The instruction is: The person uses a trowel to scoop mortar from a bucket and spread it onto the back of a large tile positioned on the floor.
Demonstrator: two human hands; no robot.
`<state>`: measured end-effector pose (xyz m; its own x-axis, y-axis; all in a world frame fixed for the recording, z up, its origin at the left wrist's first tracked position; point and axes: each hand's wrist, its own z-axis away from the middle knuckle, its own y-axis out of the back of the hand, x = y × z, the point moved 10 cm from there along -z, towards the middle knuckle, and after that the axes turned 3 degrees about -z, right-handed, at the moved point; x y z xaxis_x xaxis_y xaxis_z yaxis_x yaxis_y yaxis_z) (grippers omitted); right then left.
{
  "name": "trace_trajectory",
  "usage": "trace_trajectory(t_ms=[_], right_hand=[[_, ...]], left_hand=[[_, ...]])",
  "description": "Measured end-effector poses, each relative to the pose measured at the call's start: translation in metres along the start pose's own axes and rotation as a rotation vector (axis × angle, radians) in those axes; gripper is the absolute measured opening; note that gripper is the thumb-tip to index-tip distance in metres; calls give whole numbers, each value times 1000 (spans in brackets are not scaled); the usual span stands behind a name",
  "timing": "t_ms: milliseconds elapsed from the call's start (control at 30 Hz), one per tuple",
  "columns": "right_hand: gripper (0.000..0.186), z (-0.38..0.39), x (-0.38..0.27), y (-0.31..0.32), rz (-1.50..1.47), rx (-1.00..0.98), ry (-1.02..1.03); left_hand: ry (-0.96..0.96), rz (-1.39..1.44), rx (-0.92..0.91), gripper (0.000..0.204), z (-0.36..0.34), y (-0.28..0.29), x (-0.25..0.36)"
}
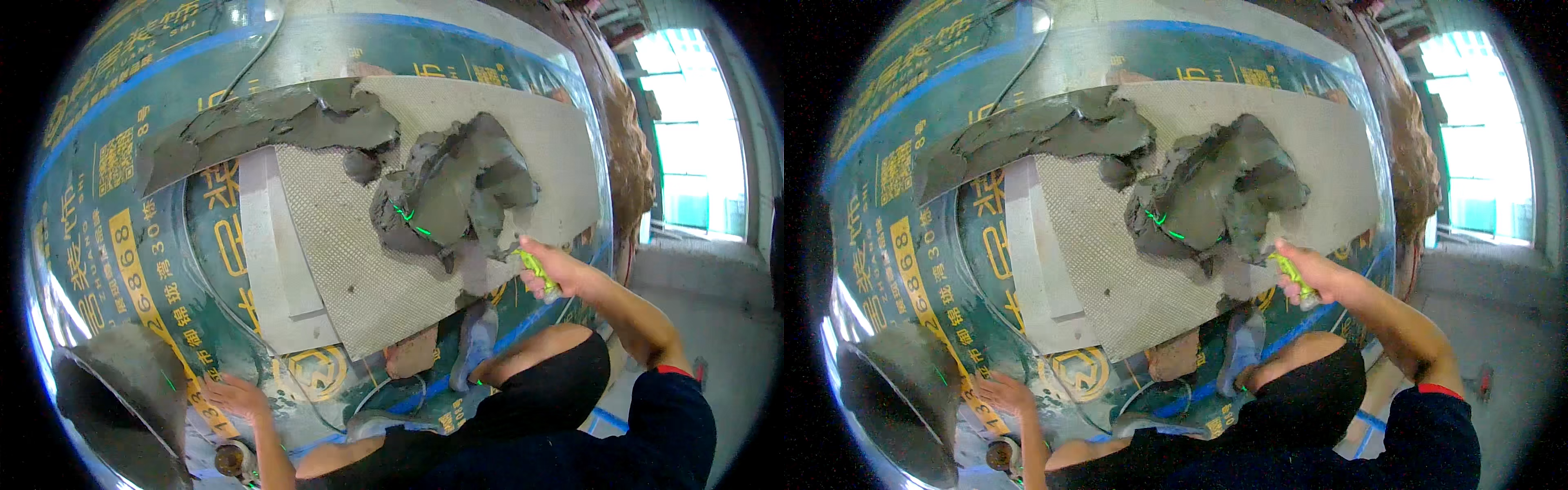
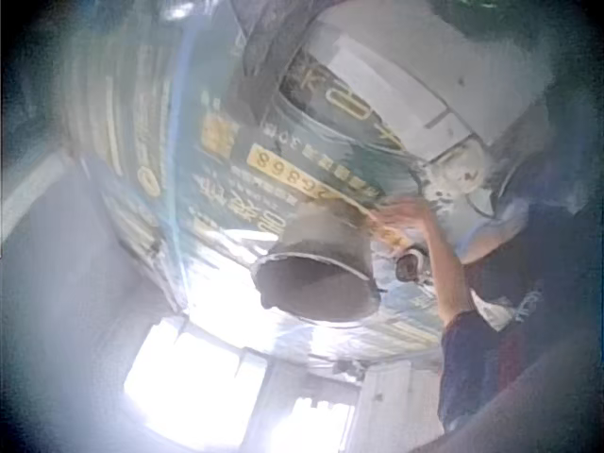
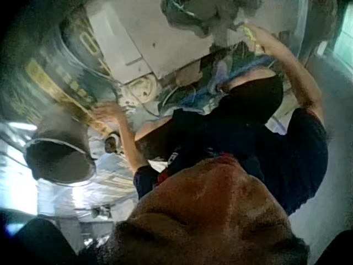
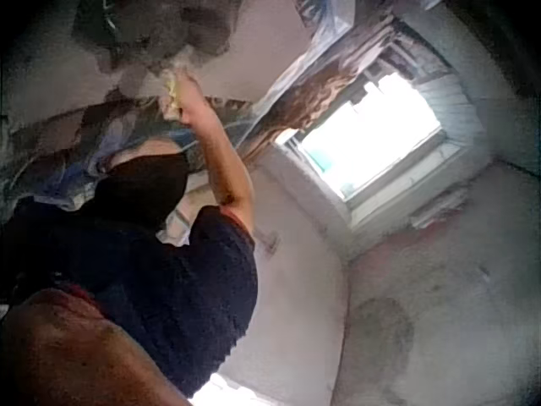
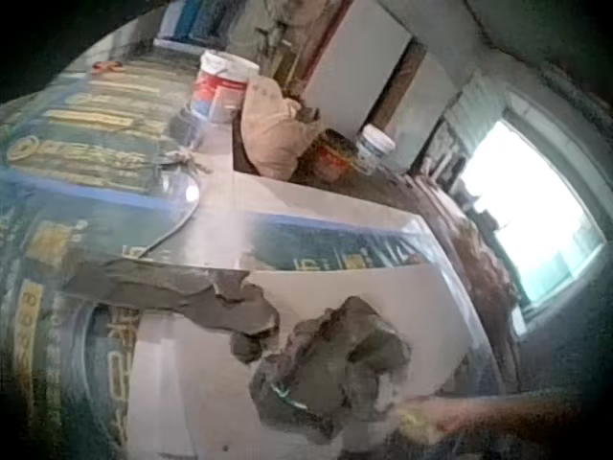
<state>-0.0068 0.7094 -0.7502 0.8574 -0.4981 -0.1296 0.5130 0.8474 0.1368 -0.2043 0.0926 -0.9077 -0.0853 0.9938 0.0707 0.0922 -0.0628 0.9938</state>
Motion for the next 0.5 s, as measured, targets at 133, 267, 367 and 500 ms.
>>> trace_trajectory(t_ms=[133, 267, 367, 500], right_hand=[[50, 18, 2, -62, 365, -9, 84], [53, 21, -19, -85, 1058, 201, 361], [53, 13, -22, -57, 1312, 476, 525], [51, -13, 9, 39, 1137, 823, 702]], left_hand=[[3, -10, -30, 46, -5, -1, 6], [-42, -245, 57, 47, 3, -33, -31], [-4, -48, 32, 47, -2, -7, -10], [-46, 1, 30, 49, 0, -9, -15]])
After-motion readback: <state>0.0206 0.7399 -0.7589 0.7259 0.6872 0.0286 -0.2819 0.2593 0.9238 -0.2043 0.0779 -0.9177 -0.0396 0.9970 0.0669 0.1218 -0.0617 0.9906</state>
